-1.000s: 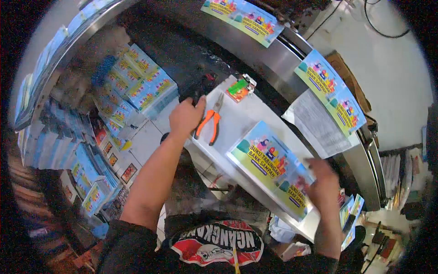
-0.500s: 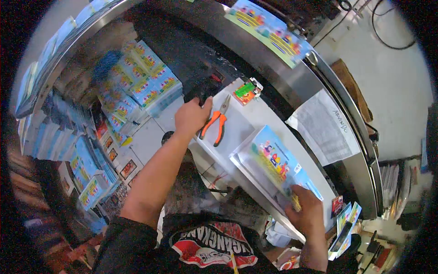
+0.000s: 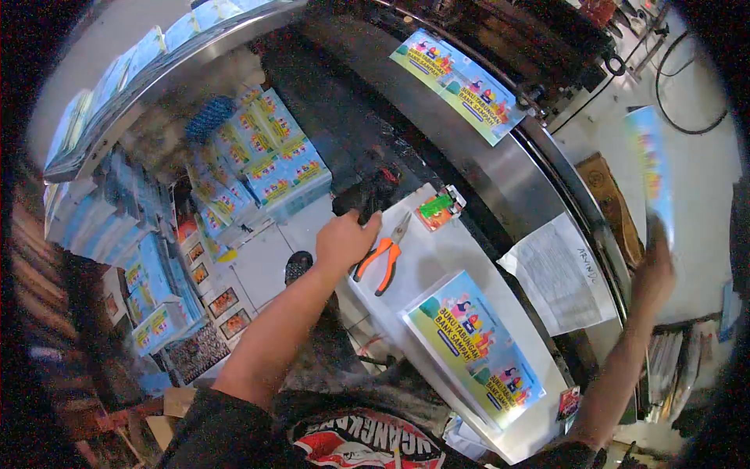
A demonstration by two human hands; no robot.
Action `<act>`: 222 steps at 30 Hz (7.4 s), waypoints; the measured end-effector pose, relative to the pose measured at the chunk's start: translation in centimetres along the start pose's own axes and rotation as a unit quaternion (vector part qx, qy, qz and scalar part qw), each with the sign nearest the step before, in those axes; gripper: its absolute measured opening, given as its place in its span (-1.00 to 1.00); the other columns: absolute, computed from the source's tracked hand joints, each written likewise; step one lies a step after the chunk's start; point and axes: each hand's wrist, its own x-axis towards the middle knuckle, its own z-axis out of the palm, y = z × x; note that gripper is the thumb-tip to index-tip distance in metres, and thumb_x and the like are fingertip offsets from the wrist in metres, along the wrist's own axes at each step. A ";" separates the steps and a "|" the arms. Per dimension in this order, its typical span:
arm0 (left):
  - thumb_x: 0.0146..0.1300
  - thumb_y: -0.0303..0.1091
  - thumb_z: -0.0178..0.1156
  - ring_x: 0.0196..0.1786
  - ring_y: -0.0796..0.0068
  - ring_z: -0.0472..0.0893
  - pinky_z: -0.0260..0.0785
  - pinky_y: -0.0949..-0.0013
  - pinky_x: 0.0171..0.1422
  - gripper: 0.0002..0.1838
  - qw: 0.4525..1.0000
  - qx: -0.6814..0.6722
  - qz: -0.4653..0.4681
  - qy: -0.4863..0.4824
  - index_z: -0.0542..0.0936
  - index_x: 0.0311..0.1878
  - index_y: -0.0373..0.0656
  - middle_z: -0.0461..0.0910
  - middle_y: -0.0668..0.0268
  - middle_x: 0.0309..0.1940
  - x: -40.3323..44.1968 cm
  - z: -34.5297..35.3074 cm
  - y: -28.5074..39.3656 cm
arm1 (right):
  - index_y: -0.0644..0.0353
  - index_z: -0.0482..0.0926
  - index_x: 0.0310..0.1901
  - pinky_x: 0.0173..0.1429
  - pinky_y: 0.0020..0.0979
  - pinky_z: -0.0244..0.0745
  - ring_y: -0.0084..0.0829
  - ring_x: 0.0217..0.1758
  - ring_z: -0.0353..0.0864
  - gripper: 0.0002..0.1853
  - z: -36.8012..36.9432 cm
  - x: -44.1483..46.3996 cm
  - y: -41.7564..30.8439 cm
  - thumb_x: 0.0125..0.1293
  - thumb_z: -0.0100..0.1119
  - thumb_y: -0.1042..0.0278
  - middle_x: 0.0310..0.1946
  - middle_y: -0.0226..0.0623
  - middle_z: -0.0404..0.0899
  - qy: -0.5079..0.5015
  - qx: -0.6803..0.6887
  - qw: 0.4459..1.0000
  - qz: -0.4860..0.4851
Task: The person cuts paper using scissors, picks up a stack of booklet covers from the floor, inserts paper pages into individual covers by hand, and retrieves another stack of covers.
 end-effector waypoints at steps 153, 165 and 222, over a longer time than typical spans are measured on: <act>0.33 0.27 -0.04 -0.12 -0.11 0.68 0.50 -0.03 0.03 -0.33 0.999 0.015 0.026 0.017 0.69 -0.12 -0.23 0.69 -0.12 -0.28 0.0 0.4 -0.2 | 0.52 0.18 0.38 0.54 0.15 0.00 0.23 0.56 -0.02 0.08 -9.5 -24.0 -19.9 0.01 0.44 -0.13 0.48 0.30 0.02 -0.432 0.162 0.886 -0.045; 0.33 0.26 -0.04 -0.13 -0.12 0.68 0.51 -0.02 0.02 -0.35 1.000 0.012 0.026 0.013 0.70 -0.14 -0.22 0.68 -0.13 -0.30 0.0 0.5 -0.3 | 0.27 0.55 0.00 0.06 0.02 0.44 0.07 0.01 0.55 -0.67 -12.4 -17.2 -14.3 0.21 0.18 0.36 -0.08 0.13 0.56 -0.510 0.257 0.819 0.059; 0.30 0.25 0.00 -0.15 -0.12 0.69 0.52 -0.03 -0.01 -0.36 1.000 -0.006 0.021 0.010 0.69 -0.12 -0.21 0.69 -0.12 -0.31 -0.4 -0.3 -0.3 | 0.15 0.54 0.14 0.06 -0.04 0.53 0.08 0.00 0.63 -0.61 3.6 -8.2 -10.0 0.26 0.06 0.56 -0.02 0.04 0.63 -0.213 0.064 0.973 -0.064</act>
